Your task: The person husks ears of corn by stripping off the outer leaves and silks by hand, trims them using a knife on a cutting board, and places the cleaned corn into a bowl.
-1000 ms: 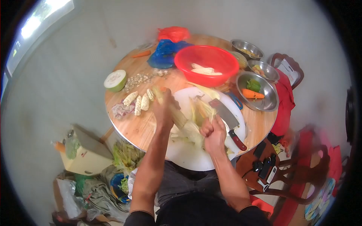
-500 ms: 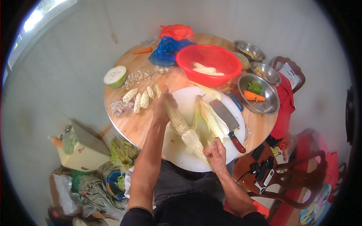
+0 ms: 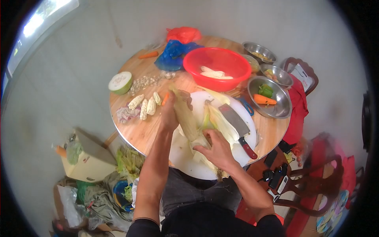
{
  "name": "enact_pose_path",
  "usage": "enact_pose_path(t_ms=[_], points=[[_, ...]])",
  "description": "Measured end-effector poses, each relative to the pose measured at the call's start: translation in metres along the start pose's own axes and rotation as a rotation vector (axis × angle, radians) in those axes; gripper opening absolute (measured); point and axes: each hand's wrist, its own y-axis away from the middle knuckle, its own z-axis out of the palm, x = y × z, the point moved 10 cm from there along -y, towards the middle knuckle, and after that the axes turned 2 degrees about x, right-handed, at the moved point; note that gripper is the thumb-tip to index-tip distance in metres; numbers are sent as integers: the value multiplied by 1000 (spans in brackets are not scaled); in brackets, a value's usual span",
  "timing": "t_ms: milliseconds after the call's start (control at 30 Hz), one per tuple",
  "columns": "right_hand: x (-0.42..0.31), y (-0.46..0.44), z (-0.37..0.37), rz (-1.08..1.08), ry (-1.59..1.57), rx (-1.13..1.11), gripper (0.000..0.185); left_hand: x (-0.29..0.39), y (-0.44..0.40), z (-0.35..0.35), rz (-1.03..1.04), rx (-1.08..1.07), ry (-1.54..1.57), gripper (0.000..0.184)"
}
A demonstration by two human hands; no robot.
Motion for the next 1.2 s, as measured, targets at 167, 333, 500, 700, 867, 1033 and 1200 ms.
enact_pose_path(t_ms=[167, 333, 500, 700, 867, 1033, 1200], points=[[17, -6, 20, 64, 116, 2, 47, -14, 21, -4, -128, 123, -246, 71], [13, -12, 13, 137, 103, -73, 46, 24, 54, 45, 168, 47, -586, 82], [-12, -47, -27, 56, -84, 107, 52, 22, 55, 65, 81, -38, -577, 94], [-47, -61, -61, -138, -178, 291, 53, 26, 58, 77, 147, -69, -610, 96], [-72, -67, -58, -160, 259, 262, 32, 21, 66, 94, 98, -64, -696, 102], [-80, -68, -67, -315, 367, 360, 24, 24, 62, 99, 177, -101, -920, 108], [-65, -63, -72, -383, 307, 361, 17, 15, 58, 98, 102, -110, -779, 102]])
